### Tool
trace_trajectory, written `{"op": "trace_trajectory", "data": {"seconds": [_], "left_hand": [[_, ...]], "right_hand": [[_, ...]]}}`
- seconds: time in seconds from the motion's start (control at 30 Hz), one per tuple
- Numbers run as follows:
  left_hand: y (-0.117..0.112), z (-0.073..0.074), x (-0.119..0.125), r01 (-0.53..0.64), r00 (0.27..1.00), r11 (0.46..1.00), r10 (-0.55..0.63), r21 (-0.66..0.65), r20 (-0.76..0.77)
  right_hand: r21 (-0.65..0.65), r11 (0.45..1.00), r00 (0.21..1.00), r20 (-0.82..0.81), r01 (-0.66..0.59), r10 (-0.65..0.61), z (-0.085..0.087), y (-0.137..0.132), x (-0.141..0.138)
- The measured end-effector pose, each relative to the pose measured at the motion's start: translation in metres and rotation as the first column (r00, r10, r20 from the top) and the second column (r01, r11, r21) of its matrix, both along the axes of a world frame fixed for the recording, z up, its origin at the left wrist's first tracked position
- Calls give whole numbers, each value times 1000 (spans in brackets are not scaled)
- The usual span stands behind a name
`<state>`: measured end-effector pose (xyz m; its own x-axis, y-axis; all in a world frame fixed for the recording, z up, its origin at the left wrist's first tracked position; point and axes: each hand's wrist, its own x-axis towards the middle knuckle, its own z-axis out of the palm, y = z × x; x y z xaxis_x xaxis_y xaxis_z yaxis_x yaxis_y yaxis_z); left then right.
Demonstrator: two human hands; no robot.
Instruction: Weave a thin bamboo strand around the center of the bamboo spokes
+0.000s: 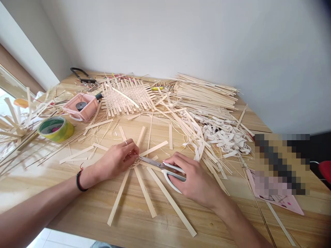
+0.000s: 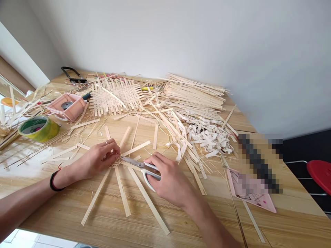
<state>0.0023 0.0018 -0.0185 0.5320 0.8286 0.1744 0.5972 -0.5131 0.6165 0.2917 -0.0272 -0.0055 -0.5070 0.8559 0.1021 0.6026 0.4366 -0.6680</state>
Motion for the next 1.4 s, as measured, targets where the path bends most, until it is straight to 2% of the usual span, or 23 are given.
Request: {"op": "trace_trajectory", "data": {"seconds": [0.73, 1.4], "left_hand": [[0, -1, -2, 35, 997, 999, -35, 12, -68], [0, 0, -1, 45, 997, 999, -45, 3, -55]], "right_hand": [[-44, 998, 999, -15, 42, -43, -1, 1, -1], [14, 999, 999, 7, 41, -41, 0, -1, -2]]}}
